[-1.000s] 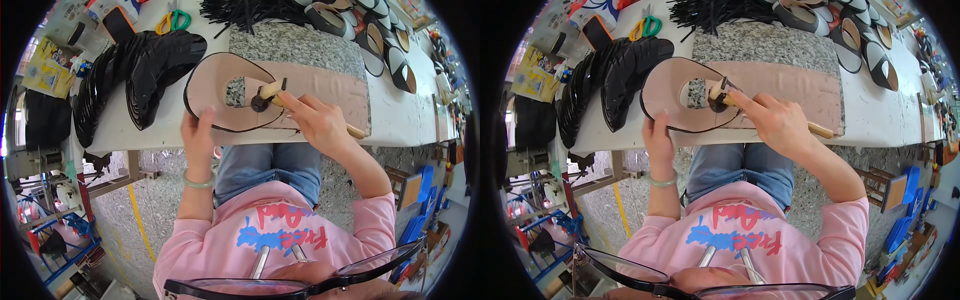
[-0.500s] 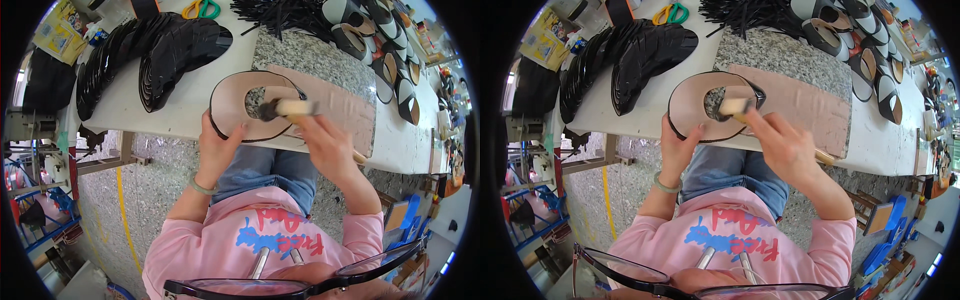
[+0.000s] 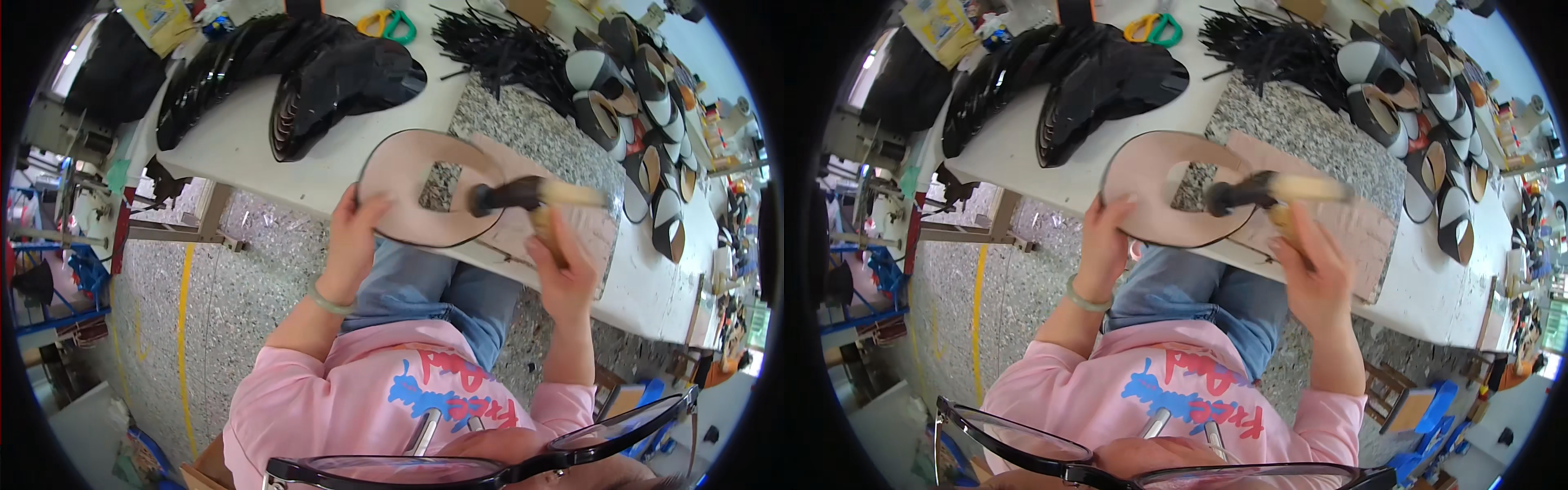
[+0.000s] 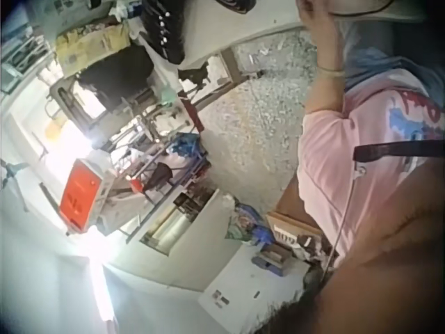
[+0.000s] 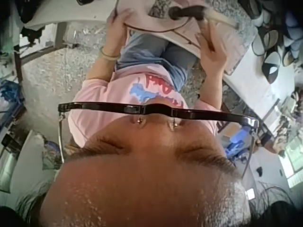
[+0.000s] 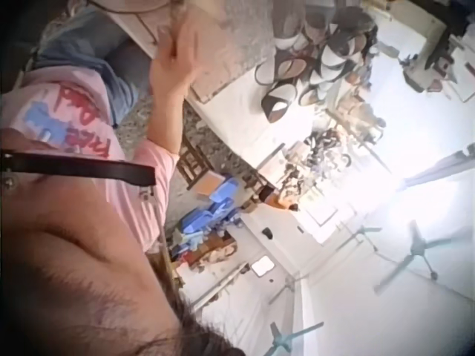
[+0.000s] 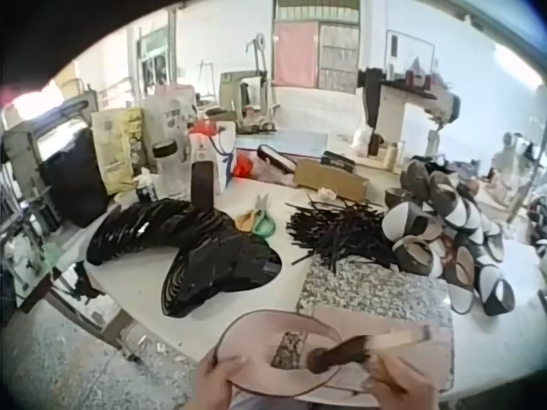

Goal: The person aligns and adheres inner linings to shoe uppers by hand, smoothing and pressing the edges together, and taps along the assembled seams using a small hammer.

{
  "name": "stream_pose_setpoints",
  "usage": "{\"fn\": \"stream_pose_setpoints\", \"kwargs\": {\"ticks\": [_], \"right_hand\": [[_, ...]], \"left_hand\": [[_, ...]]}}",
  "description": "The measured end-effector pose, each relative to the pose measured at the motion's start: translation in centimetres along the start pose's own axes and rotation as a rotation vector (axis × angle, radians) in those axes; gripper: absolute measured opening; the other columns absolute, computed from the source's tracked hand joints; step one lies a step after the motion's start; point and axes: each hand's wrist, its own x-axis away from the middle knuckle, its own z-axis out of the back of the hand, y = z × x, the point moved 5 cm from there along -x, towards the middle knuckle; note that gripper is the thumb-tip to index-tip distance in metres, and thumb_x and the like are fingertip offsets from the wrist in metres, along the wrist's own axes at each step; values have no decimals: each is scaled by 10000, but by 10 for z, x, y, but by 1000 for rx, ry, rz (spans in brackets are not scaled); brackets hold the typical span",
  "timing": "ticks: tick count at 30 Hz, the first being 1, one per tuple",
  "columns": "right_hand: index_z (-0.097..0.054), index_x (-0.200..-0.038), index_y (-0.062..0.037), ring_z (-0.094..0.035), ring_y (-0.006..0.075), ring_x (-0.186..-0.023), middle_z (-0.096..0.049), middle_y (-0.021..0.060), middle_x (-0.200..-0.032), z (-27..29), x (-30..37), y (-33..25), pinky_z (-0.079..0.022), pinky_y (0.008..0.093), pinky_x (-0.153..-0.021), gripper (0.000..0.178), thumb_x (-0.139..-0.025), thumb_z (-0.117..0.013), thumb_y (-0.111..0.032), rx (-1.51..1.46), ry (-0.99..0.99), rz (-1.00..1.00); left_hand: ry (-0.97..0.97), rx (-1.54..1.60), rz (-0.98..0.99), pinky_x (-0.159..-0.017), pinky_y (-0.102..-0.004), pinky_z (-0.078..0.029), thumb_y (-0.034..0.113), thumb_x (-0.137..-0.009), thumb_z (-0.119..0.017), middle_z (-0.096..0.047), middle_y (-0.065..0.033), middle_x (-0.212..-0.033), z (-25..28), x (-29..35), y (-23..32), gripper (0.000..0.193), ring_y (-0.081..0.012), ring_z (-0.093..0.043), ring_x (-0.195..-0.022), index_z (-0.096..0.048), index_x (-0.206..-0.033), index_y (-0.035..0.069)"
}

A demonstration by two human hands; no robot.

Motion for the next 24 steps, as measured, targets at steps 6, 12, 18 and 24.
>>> {"fn": "stream_pose_setpoints", "kwargs": {"ticks": [6, 12, 18, 24], "right_hand": [[-562, -1294, -23, -603, 108, -775, -684, 57, -928, 57, 33, 56, -488, 246, -739, 502, -810, -691, -3, 49, 114, -178], [-516, -1357, -79, -412, 22, -563, -578, -52, -787, 83, 72, 89, -347, 178, -485, 521, -860, -672, -60, -74, 242, -428], [-505, -1369, -95, -387, 19, -550, -573, -57, -795, 116, 102, 116, -320, 180, -468, 523, -871, -659, -58, 34, 353, -429], [-362, -1461, -137, -436, 36, -553, -610, -4, -867, 156, 132, 107, -348, 186, -440, 699, -826, -634, -34, -81, 604, -691]], "left_hand": [[-150, 790, 59, -932, -486, -476, 439, -893, -463, -582, -161, -1185, 64, 16, 90, 577, -329, -604, -1023, -490, -1262, -4], [-14, 718, -126, -970, -390, -447, 316, -924, -556, -572, -127, -1118, 117, 1, 119, 397, -245, -568, -1036, -542, -1151, -9], [212, 119, -312, -914, -302, -477, 4, -804, -673, -552, -114, -1111, 107, -110, 79, 392, -212, -563, -1032, -527, -1166, -36], [124, -685, -736, -895, -343, -469, 89, -770, -736, -541, -137, -1155, 58, -153, 110, 450, -248, -561, -1040, -570, -1187, 56]]}}
